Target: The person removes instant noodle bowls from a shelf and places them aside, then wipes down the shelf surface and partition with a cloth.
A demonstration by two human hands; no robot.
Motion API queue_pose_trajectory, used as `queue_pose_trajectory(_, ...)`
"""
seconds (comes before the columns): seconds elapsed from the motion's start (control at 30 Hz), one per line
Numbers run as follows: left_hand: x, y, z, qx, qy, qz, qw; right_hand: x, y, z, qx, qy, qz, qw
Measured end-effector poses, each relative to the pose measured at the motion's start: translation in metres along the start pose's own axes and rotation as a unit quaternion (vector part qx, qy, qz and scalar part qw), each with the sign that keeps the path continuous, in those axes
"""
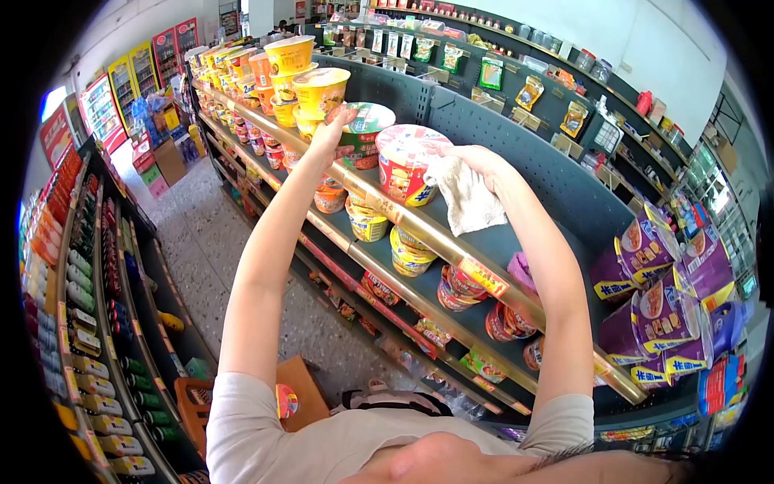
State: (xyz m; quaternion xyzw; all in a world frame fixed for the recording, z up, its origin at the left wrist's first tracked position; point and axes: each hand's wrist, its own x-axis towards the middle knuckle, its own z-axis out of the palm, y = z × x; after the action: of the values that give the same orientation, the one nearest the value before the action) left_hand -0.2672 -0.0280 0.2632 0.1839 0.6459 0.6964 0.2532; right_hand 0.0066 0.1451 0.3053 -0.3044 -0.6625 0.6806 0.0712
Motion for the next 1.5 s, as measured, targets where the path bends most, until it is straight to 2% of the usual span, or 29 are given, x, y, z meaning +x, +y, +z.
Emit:
queue_pose_trajectory(0.03,0.004,0.002,-0.002,0.008,-0.037,-0.029,0.999,0.008,0.001,-0.004,0.007,-0.002,0.015,1.000)
queue_pose_trajectory(0.07,0.006,-0.004,0.001,-0.047,-0.029,0.011,0.998,0.016,0.003,-0.009,0.050,-0.039,0.025,0.998)
queue_pose_trajectory(0.17,-0.002,0.003,-0.001,-0.070,-0.035,0.006,0.997,0.005,-0.006,-0.007,0.064,-0.064,0.067,0.994)
queue_pose_trajectory(0.43,-0.013,0.001,0.006,-0.154,-0.044,0.020,0.987,0.012,-0.003,-0.012,0.094,-0.025,0.038,0.994)
queue_pose_trajectory(0.57,-0.021,0.003,0.011,-0.196,-0.058,0.015,0.979,-0.011,-0.006,-0.011,0.127,-0.046,-0.007,0.991)
queue_pose_trajectory(0.63,-0.027,0.005,0.012,-0.215,-0.074,0.052,0.972,-0.021,-0.012,-0.012,0.137,-0.055,-0.030,0.989)
queue_pose_trajectory(0.67,-0.028,0.010,0.012,-0.217,-0.071,0.047,0.972,-0.028,-0.016,-0.013,0.118,-0.082,-0.049,0.988)
queue_pose_trajectory(0.73,-0.046,0.024,0.011,-0.219,-0.039,0.041,0.974,-0.054,-0.032,-0.002,0.050,-0.065,-0.116,0.990)
queue_pose_trajectory(0.8,-0.075,0.043,0.005,-0.253,-0.052,0.097,0.961,-0.072,-0.049,0.003,0.014,-0.062,-0.152,0.986)
queue_pose_trajectory(0.9,-0.114,0.068,-0.026,-0.246,-0.038,0.129,0.960,-0.083,-0.072,0.014,-0.034,-0.076,-0.190,0.978)
queue_pose_trajectory(0.93,-0.119,0.070,-0.042,-0.242,-0.052,0.188,0.950,-0.092,-0.077,0.032,-0.037,-0.073,-0.197,0.977)
queue_pose_trajectory(0.97,-0.141,0.079,-0.053,-0.209,-0.020,0.255,0.944,-0.100,-0.080,0.047,-0.040,-0.073,-0.205,0.975)
queue_pose_trajectory(1.03,-0.162,0.082,-0.099,-0.227,-0.030,0.173,0.958,-0.095,-0.081,0.074,-0.060,-0.091,-0.216,0.970)
queue_pose_trajectory(1.07,-0.182,0.077,-0.124,-0.155,-0.005,0.121,0.980,-0.096,-0.078,0.095,-0.055,-0.143,-0.203,0.967)
queue_pose_trajectory(1.1,-0.196,0.071,-0.143,-0.199,-0.008,0.186,0.962,-0.088,-0.071,0.115,-0.059,-0.172,-0.187,0.965)
queue_pose_trajectory(1.17,-0.223,0.047,-0.191,-0.156,0.060,0.140,0.976,-0.074,-0.055,0.154,-0.070,-0.225,-0.166,0.958)
queue_pose_trajectory(1.2,-0.222,0.020,-0.229,-0.098,0.094,0.192,0.972,-0.069,-0.042,0.181,-0.054,-0.240,-0.144,0.958)
queue_pose_trajectory(1.23,-0.259,0.017,-0.225,-0.136,0.163,0.139,0.967,-0.048,-0.027,0.193,-0.086,-0.273,-0.140,0.948)
queue_pose_trajectory(1.3,-0.291,-0.024,-0.270,-0.121,0.191,0.107,0.968,-0.032,0.009,0.237,-0.111,-0.316,-0.101,0.937)
queue_pose_trajectory(1.37,-0.326,-0.064,-0.305,-0.121,0.229,0.068,0.964,-0.041,0.044,0.290,-0.073,-0.364,-0.033,0.928)
queue_pose_trajectory(1.5,-0.383,-0.166,-0.371,-0.155,0.289,-0.007,0.945,-0.022,0.136,0.364,-0.104,-0.427,0.008,0.898)
